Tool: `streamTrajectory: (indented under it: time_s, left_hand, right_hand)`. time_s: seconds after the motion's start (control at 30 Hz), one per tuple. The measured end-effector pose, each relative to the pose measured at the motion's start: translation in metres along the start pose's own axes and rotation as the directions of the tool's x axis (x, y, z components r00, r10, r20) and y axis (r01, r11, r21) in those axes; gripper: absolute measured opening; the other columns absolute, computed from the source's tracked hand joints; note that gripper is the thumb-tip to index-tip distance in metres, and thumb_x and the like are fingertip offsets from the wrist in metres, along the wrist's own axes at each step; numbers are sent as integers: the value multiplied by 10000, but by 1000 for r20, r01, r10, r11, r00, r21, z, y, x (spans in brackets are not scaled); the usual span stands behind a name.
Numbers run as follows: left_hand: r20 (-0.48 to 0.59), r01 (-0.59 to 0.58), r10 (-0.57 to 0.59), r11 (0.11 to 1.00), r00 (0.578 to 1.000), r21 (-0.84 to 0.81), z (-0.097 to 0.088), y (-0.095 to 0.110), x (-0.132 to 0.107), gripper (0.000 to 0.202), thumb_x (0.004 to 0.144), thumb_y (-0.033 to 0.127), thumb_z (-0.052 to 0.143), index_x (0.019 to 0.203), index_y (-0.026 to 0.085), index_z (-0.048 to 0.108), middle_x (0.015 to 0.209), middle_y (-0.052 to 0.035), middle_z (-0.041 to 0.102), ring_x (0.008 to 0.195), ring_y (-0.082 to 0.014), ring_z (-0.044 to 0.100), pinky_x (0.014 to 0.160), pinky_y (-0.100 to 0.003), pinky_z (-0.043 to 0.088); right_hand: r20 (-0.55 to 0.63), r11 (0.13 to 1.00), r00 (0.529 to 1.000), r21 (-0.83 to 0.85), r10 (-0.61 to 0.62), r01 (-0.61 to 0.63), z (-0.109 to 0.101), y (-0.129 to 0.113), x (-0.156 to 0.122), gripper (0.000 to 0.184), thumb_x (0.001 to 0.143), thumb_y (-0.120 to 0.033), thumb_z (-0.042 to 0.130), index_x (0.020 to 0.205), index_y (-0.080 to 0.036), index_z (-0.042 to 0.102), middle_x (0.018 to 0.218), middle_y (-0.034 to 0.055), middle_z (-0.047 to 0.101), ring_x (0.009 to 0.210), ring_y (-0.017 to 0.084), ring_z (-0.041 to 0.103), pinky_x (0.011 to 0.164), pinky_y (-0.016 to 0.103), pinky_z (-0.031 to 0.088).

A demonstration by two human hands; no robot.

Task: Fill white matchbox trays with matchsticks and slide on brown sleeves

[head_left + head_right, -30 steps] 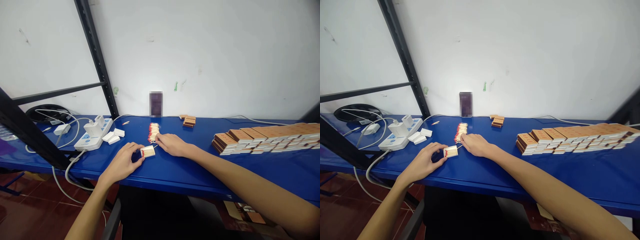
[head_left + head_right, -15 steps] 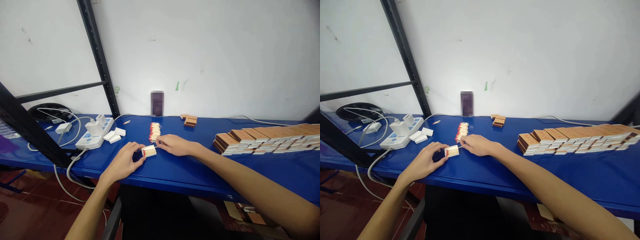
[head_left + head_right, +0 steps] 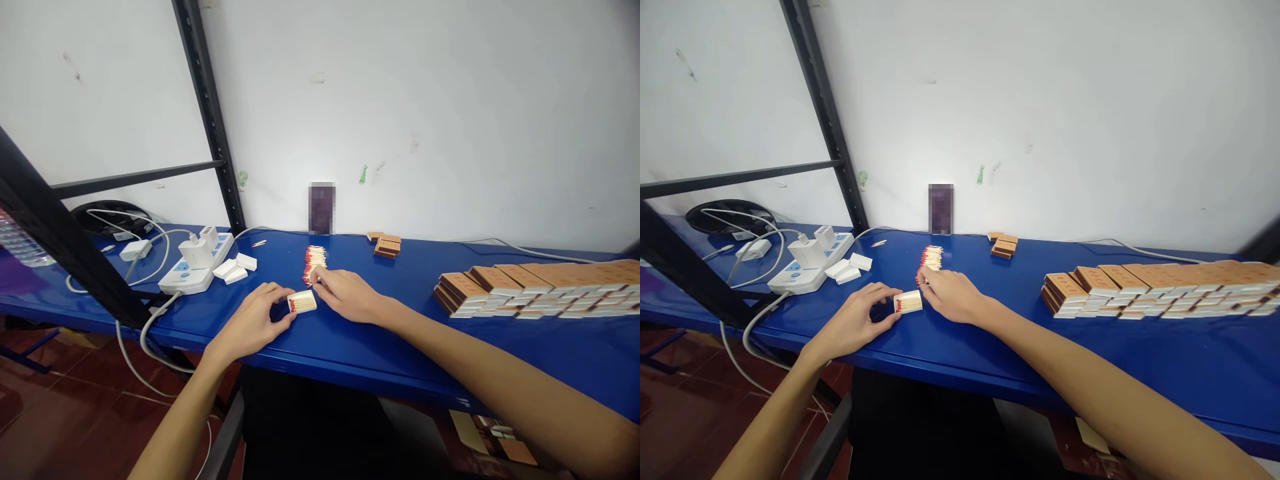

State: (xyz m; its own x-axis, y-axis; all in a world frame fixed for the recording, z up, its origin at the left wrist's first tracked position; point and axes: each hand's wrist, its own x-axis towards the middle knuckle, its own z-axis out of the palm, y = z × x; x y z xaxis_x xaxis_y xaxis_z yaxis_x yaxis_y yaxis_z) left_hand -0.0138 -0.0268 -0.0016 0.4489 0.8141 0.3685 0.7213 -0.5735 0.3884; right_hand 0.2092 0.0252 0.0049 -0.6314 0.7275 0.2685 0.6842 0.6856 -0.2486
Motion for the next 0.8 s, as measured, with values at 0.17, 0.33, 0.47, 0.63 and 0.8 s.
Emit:
streamTrajectory:
  time_s: [0.17,0.33,0.47,0.63,0.8]
  left_hand:
    - [1,-7,7,1000,1000,-6,0,0,0,300,898,320,564,1174,221,624,1010,-53,643,911,-214,568,825,-362,459]
    - [3,-16,16,1000,1000,-5,1,-2,0,298,902,329,559,1171,221,627,1012,-53,646,914,-215,566,821,-358,459]
    - [10,-11,11,1000,1000,-7,0,0,0,297,897,319,569,1176,231,619,1028,-43,645,926,-212,568,829,-356,458]
    - [8,-9,9,1000,1000,-10,-1,1,1,297,885,303,577,1170,233,625,1017,-42,645,916,-213,579,809,-345,466]
    - [2,-8,8,1000,1000,3,1,-2,0,300,883,309,587,1174,241,619,1005,-30,638,895,-202,573,807,-340,464]
  right_hand:
    - [33,996,998,-74,58,-55,6,17,7,192,993,-279,375,1140,-238,492,1095,71,661,914,203,617,688,274,353]
    - [39,996,999,-87,29,-25,8,19,11,164,999,-273,357,998,-230,515,973,39,670,840,182,608,640,263,326]
    - [51,995,999,-99,-18,23,7,17,11,177,1006,-267,353,1003,-221,524,968,45,667,839,173,606,649,263,330]
    - [88,988,994,-139,-62,74,5,17,13,212,1017,-271,340,1022,-209,542,1022,71,664,867,179,615,672,265,344]
    - [-10,991,995,-98,-96,95,2,7,10,221,1017,-273,332,1021,-192,538,1037,71,657,807,161,601,678,272,349]
